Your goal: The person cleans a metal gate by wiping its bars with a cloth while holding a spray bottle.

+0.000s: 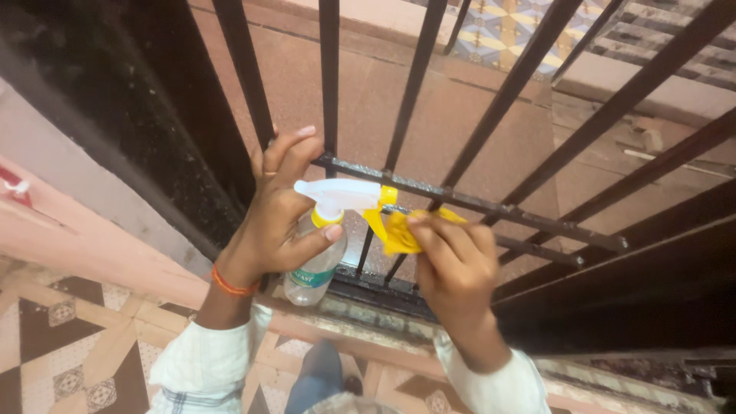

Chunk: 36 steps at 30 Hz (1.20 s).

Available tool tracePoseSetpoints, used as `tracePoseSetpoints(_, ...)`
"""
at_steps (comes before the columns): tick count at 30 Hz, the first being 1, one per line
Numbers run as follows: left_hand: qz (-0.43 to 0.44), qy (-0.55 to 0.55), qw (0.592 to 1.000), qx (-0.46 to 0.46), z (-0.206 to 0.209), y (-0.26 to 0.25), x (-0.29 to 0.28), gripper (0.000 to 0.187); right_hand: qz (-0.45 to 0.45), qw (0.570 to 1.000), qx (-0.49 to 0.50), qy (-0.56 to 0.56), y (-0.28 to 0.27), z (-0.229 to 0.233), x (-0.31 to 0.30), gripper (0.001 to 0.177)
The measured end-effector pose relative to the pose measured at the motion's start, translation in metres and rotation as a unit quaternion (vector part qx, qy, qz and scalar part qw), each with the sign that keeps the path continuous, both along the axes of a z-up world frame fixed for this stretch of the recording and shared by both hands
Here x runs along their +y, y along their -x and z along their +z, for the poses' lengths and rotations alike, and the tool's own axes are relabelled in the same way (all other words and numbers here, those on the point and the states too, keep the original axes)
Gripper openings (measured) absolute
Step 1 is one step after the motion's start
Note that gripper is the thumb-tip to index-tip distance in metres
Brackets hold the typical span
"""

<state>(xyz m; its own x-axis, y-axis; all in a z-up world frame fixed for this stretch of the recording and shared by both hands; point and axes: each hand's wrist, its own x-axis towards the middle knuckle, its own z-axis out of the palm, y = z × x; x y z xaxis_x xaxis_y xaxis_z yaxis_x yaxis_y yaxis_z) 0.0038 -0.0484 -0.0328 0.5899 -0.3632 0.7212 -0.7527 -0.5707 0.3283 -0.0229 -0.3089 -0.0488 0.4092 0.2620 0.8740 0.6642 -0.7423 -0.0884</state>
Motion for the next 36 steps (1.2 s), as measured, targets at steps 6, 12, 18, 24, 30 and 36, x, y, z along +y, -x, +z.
tracePoseSetpoints(6,0.016,0.001,1.000,-0.001,0.002,0.002,-0.007,0.038,-0.090,0.996,0.003,-0.016,0.021,-0.003,-0.031,0.028)
tracePoseSetpoints(12,0.031,-0.025,0.999,0.019,0.013,0.008,-0.012,0.034,-0.049,0.998,0.022,-0.017,0.010,0.006,-0.008,0.033)
tracePoseSetpoints(18,0.079,0.005,0.997,0.011,0.017,0.016,-0.026,0.036,-0.022,0.999,0.039,-0.014,0.004,0.014,-0.006,0.031)
tracePoseSetpoints(24,0.059,0.004,0.997,0.055,0.027,0.022,-0.024,0.040,-0.067,0.997,0.044,-0.008,0.027,0.009,-0.051,0.028)
tracePoseSetpoints(30,0.067,0.014,0.998,0.011,0.031,0.018,-0.042,0.039,-0.142,0.988,0.019,-0.056,0.022,-0.003,-0.067,0.026)
tracePoseSetpoints(36,0.104,-0.003,0.995,0.006,0.026,0.020,-0.045,0.036,-0.018,0.999,0.031,0.005,0.021,0.003,-0.039,0.030)
